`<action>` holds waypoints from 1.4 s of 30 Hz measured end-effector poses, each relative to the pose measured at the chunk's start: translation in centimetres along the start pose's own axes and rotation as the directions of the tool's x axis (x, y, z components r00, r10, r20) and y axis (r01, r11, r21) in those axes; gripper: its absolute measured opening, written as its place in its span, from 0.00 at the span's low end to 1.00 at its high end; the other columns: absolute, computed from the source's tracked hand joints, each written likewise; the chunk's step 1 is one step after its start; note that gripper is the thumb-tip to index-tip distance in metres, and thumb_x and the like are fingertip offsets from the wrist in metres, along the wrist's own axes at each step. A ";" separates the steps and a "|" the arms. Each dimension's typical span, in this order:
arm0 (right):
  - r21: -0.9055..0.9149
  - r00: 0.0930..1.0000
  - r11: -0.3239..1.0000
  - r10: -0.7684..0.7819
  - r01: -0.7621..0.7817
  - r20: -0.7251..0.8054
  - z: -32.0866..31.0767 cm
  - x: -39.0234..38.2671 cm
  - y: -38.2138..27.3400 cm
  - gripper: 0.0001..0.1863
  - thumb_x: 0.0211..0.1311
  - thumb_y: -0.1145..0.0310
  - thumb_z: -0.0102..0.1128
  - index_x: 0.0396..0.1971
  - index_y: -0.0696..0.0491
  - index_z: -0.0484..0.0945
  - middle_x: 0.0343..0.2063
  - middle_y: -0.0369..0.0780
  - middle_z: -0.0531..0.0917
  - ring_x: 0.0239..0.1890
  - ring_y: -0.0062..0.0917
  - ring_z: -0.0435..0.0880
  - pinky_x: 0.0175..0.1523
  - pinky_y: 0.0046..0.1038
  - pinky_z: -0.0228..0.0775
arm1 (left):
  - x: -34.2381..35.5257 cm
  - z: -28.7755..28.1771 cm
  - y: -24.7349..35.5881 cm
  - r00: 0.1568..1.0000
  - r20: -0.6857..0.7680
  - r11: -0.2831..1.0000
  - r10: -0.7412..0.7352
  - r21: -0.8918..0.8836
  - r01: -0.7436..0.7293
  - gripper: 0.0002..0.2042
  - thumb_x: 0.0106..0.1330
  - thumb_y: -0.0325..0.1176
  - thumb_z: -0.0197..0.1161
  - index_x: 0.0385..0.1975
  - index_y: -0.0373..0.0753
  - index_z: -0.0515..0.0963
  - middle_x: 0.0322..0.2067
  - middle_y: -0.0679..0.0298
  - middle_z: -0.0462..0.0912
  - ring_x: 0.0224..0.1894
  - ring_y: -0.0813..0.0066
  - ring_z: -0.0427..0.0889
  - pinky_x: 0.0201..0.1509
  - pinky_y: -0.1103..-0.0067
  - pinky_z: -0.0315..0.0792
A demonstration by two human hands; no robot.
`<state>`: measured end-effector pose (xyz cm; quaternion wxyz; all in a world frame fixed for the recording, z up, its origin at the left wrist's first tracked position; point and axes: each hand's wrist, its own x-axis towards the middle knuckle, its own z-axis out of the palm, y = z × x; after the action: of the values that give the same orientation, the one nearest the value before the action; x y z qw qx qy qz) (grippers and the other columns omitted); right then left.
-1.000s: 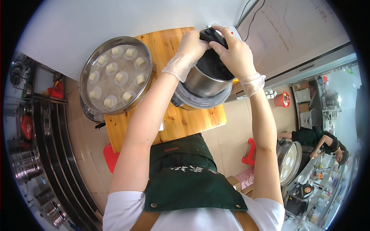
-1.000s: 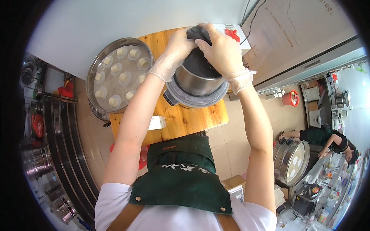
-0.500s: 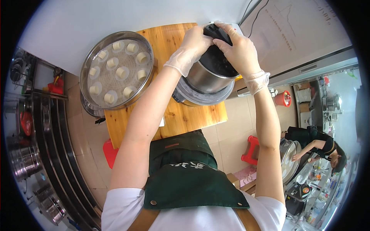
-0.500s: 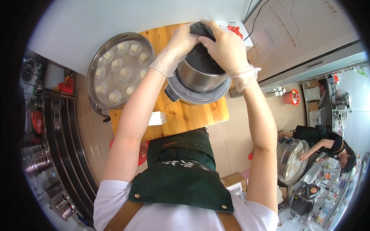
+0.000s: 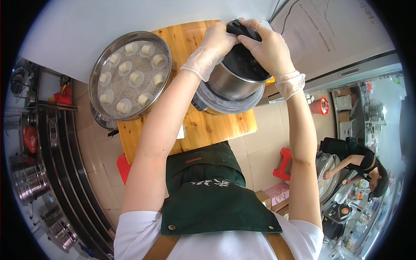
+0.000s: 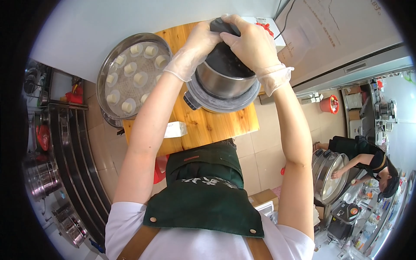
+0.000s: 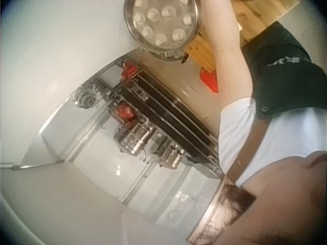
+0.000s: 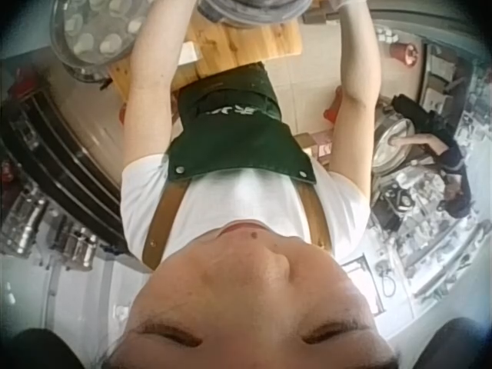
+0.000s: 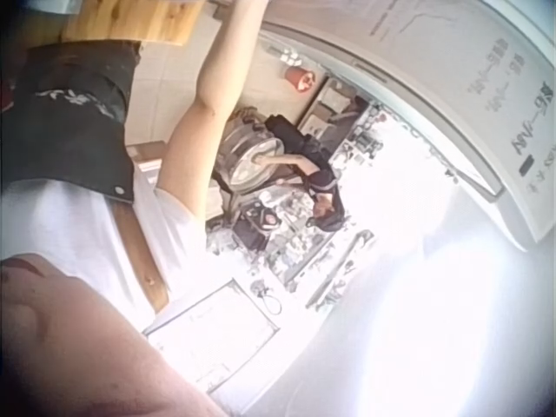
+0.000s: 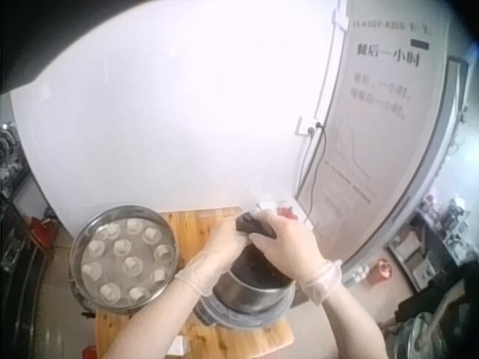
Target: Rolling and shaping dough balls and using a food processor to mix ingredients for buns.
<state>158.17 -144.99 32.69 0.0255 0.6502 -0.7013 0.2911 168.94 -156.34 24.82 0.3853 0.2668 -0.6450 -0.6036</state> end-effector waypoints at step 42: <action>0.021 1.000 1.000 0.016 -0.016 0.008 -0.1 0.0 -0.2 0.21 0.60 0.60 0.66 0.54 0.43 0.81 0.38 0.48 0.88 0.43 0.44 0.87 0.51 0.38 0.78 | 0.3 0.1 -0.6 1.000 -0.016 0.998 0.022 0.059 -0.021 0.18 0.56 0.31 0.68 0.49 0.39 0.84 0.39 0.51 0.89 0.42 0.60 0.88 0.49 0.71 0.79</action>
<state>158.29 -144.99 32.84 0.0137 0.6460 -0.7034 0.2964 168.62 -156.62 24.33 0.3893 0.2760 -0.6621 -0.5778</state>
